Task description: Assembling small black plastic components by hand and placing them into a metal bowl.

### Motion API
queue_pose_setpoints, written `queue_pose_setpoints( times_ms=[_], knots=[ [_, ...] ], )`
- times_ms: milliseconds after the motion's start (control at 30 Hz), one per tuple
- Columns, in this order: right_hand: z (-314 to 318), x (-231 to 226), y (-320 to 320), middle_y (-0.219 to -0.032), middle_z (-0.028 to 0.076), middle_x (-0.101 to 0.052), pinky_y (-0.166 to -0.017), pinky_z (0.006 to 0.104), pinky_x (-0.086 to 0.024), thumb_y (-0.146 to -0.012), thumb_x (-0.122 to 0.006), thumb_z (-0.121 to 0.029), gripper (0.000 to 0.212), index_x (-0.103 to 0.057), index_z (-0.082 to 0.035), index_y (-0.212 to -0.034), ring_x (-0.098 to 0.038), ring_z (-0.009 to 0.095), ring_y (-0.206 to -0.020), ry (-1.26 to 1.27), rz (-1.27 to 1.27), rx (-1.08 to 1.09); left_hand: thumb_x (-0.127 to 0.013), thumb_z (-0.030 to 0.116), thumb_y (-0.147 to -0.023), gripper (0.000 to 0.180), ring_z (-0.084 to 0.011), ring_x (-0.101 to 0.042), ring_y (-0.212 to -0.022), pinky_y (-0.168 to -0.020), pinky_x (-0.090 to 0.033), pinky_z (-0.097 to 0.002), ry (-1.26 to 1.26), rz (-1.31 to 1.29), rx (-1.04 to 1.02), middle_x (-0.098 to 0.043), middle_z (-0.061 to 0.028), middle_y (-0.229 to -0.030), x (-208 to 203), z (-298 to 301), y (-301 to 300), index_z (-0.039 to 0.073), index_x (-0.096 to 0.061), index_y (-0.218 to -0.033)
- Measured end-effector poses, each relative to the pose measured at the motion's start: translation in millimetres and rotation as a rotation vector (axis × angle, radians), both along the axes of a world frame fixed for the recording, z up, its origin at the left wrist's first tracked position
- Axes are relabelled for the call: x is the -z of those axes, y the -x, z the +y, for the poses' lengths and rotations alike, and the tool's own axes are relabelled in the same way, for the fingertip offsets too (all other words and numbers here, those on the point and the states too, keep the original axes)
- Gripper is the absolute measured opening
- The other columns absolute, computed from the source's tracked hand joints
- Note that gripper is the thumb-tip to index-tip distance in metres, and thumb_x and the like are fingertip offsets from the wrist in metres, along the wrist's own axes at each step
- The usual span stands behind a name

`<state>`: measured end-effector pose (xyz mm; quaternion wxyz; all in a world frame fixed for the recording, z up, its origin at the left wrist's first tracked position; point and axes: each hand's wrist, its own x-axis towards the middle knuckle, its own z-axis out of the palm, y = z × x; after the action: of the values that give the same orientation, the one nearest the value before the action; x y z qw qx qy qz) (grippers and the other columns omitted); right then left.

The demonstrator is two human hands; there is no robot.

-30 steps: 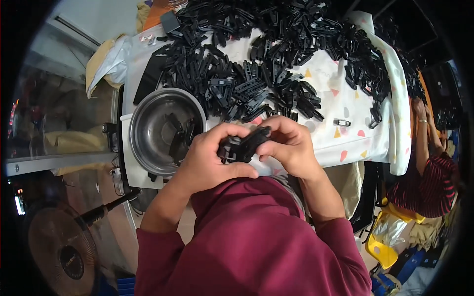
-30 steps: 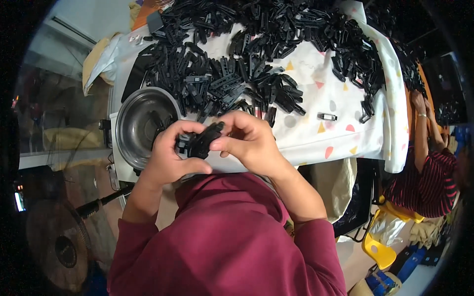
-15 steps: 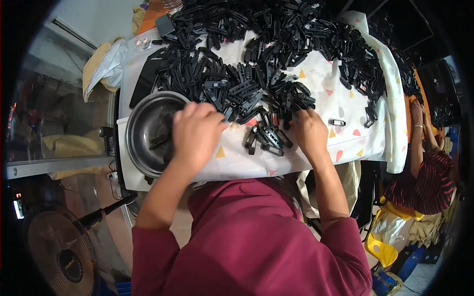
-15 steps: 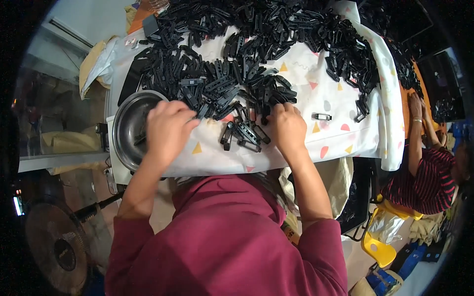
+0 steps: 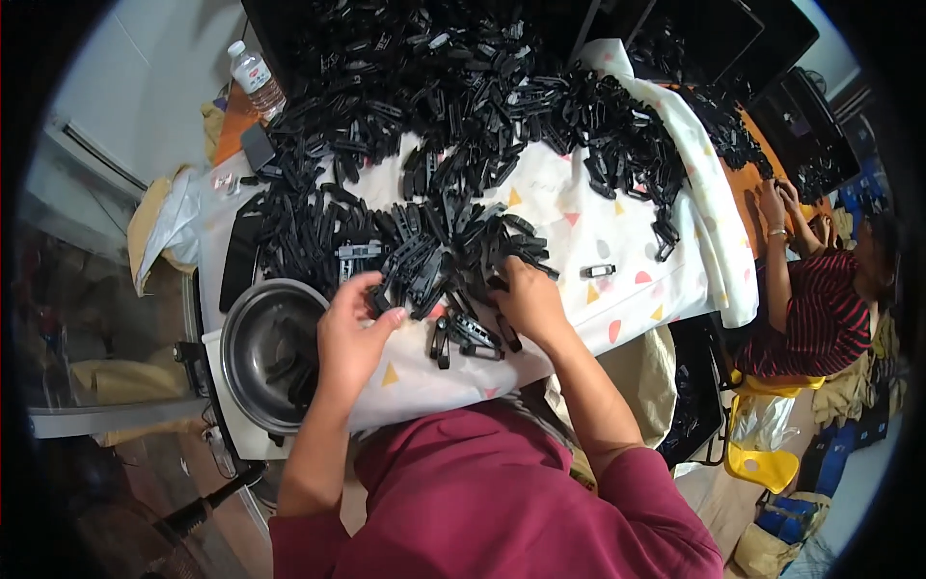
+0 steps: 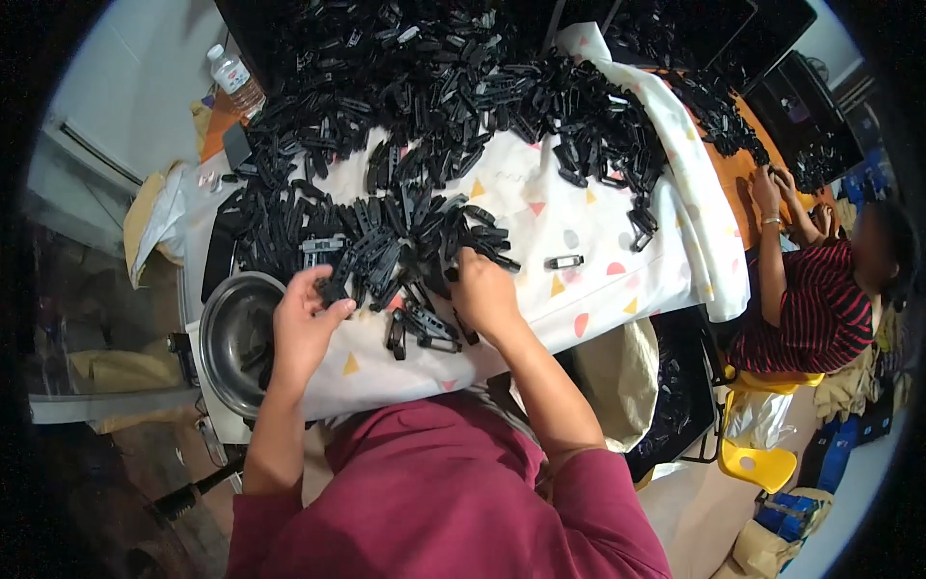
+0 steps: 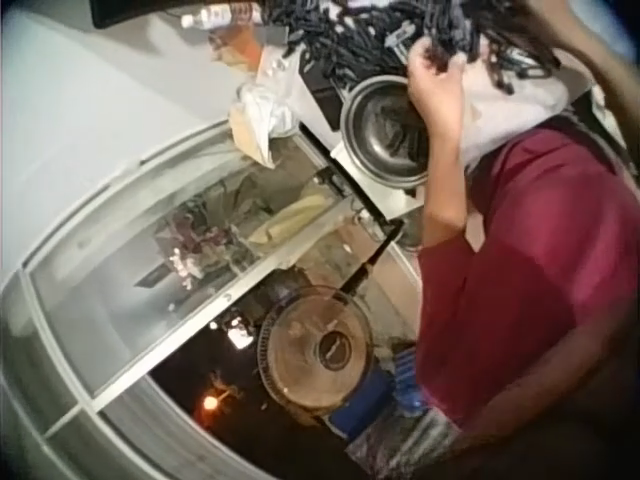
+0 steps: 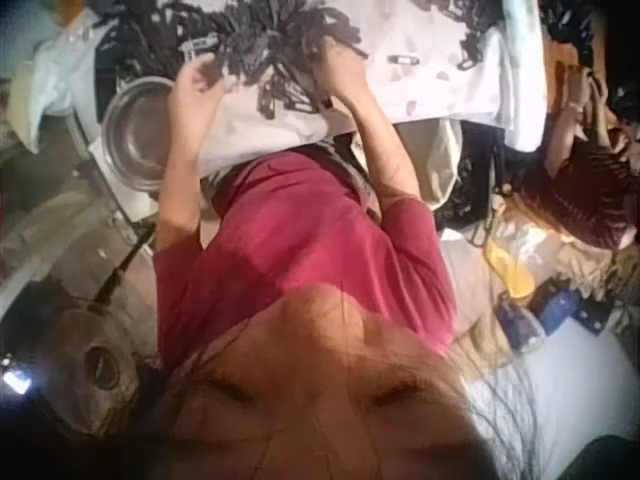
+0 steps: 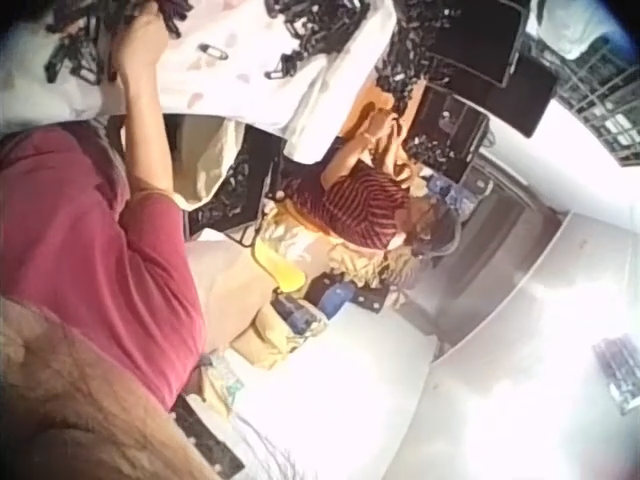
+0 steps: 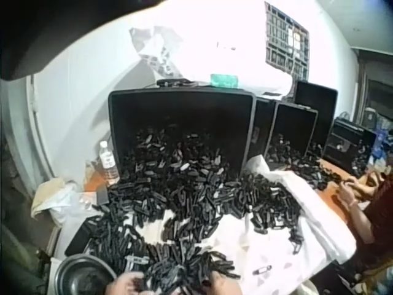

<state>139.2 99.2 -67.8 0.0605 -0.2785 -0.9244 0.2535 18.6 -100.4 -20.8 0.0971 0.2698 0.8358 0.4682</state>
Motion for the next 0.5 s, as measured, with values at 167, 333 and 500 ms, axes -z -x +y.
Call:
queue_pose_setpoints(
  times_ms=[167,333,500],
  knots=[
    [-22,-52,-15,-0.1,0.017,-0.061,-0.063,0.0281,-0.055,-0.083,-0.054,0.001,0.022,-0.053,0.002,-0.105,-0.063,0.02,-0.08,1.346,0.625,0.071,-0.057,0.012,-0.087,0.022,-0.0115,-0.059,-0.078,-0.067,-0.054,-0.0277,-0.545,-0.794,-0.063,-0.059,-0.0047,-0.09,1,13,-19,0.003,-0.054,-0.107],
    [-66,-58,-26,-0.106,0.016,-0.054,-0.07,0.0296,-0.056,-0.081,-0.057,0.006,0.015,-0.058,0.006,-0.097,-0.06,0.021,-0.084,1.051,0.886,-0.009,-0.047,0.023,-0.093,0.031,-0.0193,-0.06,-0.091,-0.079,-0.05,-0.0324,-0.91,-0.91,0.16,-0.059,-0.0123,-0.099,-11,31,-51,-0.002,-0.05,-0.111],
    [-76,-54,-25,-0.1,0.013,-0.05,-0.07,0.0286,-0.056,-0.079,-0.058,0.009,0.016,-0.057,0.007,-0.095,-0.059,0.019,-0.081,0.837,1.065,-0.006,-0.042,0.034,-0.094,0.047,-0.0327,-0.052,-0.109,-0.093,-0.042,-0.0429,-0.916,-0.43,0.344,-0.054,-0.0221,-0.113,-5,25,-61,-0.005,-0.044,-0.119]
  ],
)
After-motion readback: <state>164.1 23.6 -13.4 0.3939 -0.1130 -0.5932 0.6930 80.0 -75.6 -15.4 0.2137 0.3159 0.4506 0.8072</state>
